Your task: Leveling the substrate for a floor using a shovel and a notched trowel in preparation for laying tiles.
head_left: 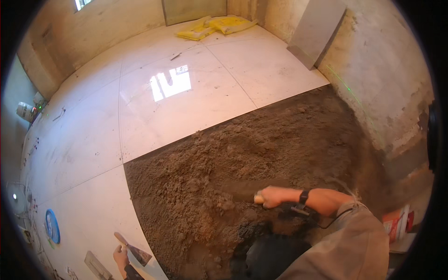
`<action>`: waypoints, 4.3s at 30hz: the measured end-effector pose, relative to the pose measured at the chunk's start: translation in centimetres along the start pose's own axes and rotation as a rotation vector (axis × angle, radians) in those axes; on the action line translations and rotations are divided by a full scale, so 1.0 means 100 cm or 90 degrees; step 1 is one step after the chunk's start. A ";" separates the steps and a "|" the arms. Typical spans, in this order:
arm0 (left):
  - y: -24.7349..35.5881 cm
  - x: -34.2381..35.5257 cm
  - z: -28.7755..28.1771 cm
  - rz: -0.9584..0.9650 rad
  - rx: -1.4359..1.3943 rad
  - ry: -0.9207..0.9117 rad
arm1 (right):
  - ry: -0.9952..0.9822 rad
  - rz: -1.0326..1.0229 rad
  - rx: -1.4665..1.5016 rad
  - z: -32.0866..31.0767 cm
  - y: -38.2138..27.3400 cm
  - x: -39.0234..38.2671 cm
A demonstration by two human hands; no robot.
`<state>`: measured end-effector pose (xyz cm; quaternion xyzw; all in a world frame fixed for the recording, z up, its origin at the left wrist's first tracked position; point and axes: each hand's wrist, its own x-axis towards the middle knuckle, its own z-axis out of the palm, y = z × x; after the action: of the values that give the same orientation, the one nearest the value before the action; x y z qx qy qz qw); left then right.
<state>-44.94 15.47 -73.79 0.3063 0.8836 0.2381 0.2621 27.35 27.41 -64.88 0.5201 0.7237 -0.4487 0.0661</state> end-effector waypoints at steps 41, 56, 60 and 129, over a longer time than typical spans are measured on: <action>0.115 -0.110 -0.054 0.248 0.179 -0.134 | -0.250 -0.092 -0.162 0.073 -0.117 0.060; 0.035 -0.086 0.031 0.126 0.236 0.146 | -0.070 -0.157 -0.547 -0.032 -0.244 0.102; 0.027 -0.032 0.036 0.165 0.288 0.191 | -0.046 -0.112 -0.564 -0.023 -0.263 0.132; -0.104 -0.199 -0.017 0.192 -0.115 0.150 | -0.412 0.210 0.868 0.320 -0.230 0.157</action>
<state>-36.90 -5.47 -72.25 0.3802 0.8274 0.3869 0.1451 -10.31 14.01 -79.17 0.3902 0.1451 -0.9092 0.0056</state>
